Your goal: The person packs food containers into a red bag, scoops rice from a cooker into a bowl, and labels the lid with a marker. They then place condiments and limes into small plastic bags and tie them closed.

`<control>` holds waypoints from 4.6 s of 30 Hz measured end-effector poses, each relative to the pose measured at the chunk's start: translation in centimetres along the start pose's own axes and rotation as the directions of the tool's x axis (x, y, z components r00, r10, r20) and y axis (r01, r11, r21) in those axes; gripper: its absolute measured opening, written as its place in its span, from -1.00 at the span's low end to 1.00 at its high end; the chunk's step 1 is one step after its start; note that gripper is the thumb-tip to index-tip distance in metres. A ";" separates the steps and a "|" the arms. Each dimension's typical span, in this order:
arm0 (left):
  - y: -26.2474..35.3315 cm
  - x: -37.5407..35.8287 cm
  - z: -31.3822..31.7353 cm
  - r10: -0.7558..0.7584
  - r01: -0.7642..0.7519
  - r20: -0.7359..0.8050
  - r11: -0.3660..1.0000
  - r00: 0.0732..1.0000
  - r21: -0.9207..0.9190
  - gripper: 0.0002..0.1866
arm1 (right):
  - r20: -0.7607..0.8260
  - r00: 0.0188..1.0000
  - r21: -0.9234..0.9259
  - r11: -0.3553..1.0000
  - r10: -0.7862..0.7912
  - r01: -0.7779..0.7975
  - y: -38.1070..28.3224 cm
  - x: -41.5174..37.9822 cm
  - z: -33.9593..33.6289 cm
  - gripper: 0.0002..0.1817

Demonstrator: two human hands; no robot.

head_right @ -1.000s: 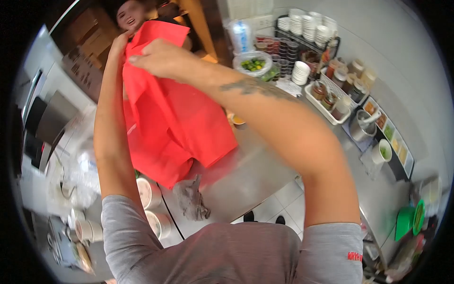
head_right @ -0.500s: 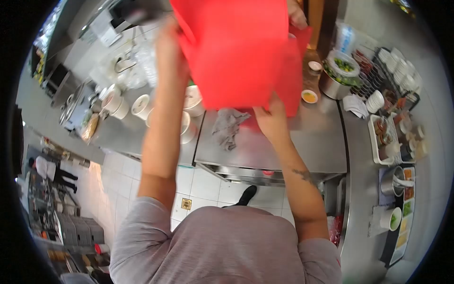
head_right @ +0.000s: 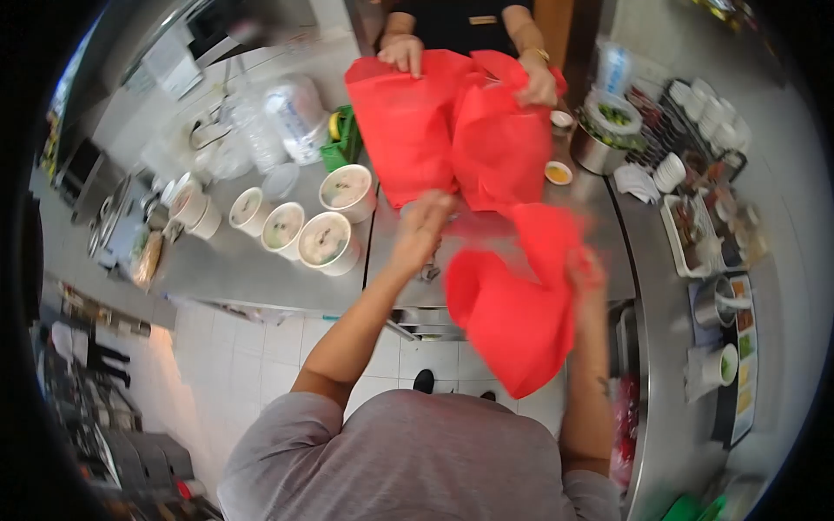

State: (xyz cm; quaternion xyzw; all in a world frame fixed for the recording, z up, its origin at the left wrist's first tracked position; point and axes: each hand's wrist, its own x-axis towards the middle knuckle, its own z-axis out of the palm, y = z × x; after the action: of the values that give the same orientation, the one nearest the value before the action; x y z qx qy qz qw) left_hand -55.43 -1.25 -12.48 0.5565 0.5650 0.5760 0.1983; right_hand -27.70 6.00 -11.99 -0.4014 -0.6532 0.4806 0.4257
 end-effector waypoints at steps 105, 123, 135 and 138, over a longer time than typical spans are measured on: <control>-8.7 -10.0 -17.2 -0.756 0.695 0.020 0.590 0.654 -0.411 -0.33 | -0.163 0.986 -0.549 0.834 -0.033 -0.063 -9.6 -16.2 0.3 -0.47; -6.9 -16.0 9.7 -0.316 0.617 0.938 0.713 -0.141 0.333 -0.47 | 0.643 0.747 -0.064 0.984 0.169 -0.168 -2.5 -20.5 4.3 -0.81; -4.1 -19.8 30.3 -0.068 0.302 0.899 0.950 0.433 -0.074 -0.66 | -0.798 0.602 -0.457 0.665 -0.013 -0.591 25.2 -30.9 -19.0 -0.69; -6.7 -22.2 39.1 -0.021 0.263 0.952 0.963 0.304 -0.063 -0.68 | -0.683 0.718 -0.673 0.268 0.130 -0.689 30.8 -30.7 -24.8 -0.68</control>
State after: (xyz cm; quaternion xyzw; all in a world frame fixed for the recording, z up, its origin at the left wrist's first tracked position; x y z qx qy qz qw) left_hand -17.55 -1.54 -37.65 0.7108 0.3262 0.1779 0.5972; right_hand 8.90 -8.95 -42.73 -0.8343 -0.5323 0.0209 0.1419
